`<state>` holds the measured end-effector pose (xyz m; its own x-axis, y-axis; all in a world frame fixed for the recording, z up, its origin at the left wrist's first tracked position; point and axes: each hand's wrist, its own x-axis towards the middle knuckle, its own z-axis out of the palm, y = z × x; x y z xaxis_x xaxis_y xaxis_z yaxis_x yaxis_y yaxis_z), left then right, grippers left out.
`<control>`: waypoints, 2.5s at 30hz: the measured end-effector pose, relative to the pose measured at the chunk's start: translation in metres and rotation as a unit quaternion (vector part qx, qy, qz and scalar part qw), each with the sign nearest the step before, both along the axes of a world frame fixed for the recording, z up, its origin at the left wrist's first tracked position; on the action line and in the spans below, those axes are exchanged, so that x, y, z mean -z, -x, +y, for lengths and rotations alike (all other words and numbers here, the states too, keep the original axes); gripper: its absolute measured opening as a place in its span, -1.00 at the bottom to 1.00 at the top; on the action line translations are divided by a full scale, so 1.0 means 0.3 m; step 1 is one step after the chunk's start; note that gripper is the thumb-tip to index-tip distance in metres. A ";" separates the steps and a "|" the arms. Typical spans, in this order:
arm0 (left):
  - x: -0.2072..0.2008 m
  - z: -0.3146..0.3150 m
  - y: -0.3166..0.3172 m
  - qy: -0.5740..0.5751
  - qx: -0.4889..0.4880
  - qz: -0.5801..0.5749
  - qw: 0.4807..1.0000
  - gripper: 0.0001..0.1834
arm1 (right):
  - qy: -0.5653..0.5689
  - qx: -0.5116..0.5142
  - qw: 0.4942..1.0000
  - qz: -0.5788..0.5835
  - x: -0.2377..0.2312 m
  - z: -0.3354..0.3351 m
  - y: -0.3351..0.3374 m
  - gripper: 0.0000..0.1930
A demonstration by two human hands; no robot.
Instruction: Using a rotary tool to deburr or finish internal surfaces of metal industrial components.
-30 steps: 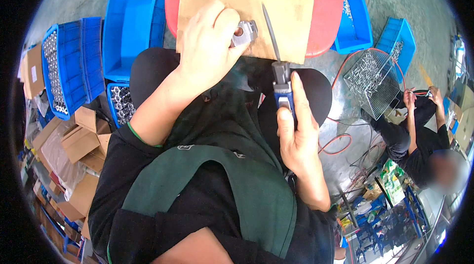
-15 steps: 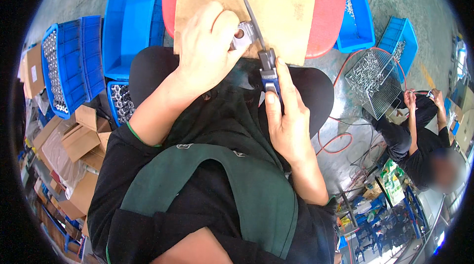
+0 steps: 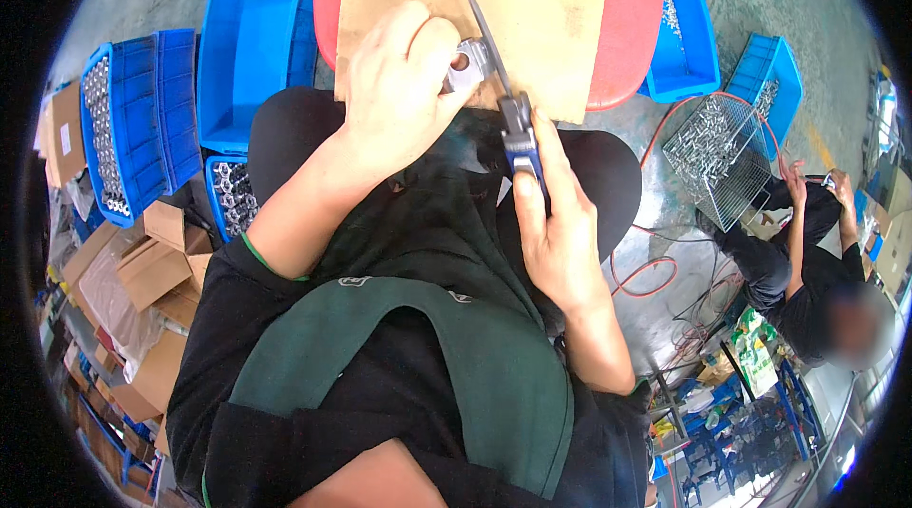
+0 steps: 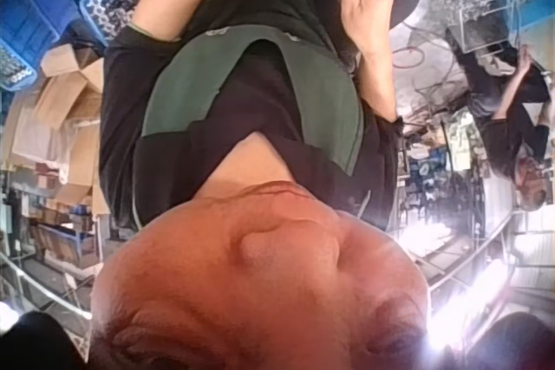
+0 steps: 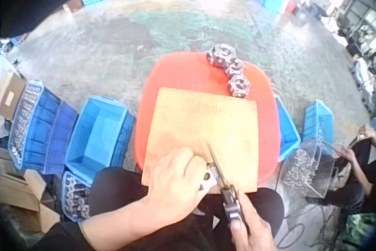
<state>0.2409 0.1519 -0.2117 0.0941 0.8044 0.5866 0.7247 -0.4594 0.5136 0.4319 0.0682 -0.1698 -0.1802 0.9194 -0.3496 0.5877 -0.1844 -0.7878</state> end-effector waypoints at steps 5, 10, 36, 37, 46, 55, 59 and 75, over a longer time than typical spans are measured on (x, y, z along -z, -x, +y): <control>-0.015 -0.004 0.007 0.022 0.002 0.002 1.000 -0.65 | 0.005 0.034 0.997 0.067 -0.006 0.037 0.015 -0.50; -0.015 -0.002 0.010 0.024 -0.008 0.008 1.000 -0.64 | 0.028 0.029 0.998 0.052 -0.045 -0.055 -0.032 -0.49; -0.093 -0.019 0.009 0.112 -0.044 0.089 0.989 -0.66 | 0.051 0.101 0.987 0.116 -0.104 -0.062 -0.004 -0.47; -0.080 -0.018 0.010 0.113 -0.043 0.091 0.989 -0.66 | 0.052 0.102 0.986 0.117 -0.105 -0.072 -0.006 -0.47; -0.030 -0.013 0.021 0.048 -0.009 0.034 0.998 -0.66 | 0.096 0.057 0.989 0.099 -0.089 -0.123 -0.019 -0.45; -0.022 -0.011 0.026 0.026 0.006 0.010 1.000 -0.65 | 0.009 -0.016 0.999 -0.035 -0.043 -0.041 0.006 -0.49; -0.013 -0.008 0.020 0.015 0.007 0.000 1.000 -0.65 | -0.017 -0.015 0.999 -0.025 -0.028 0.026 0.038 -0.50; -0.013 -0.017 0.022 0.030 0.006 0.045 0.999 -0.65 | 0.003 -0.020 0.999 -0.034 -0.026 0.030 0.020 -0.49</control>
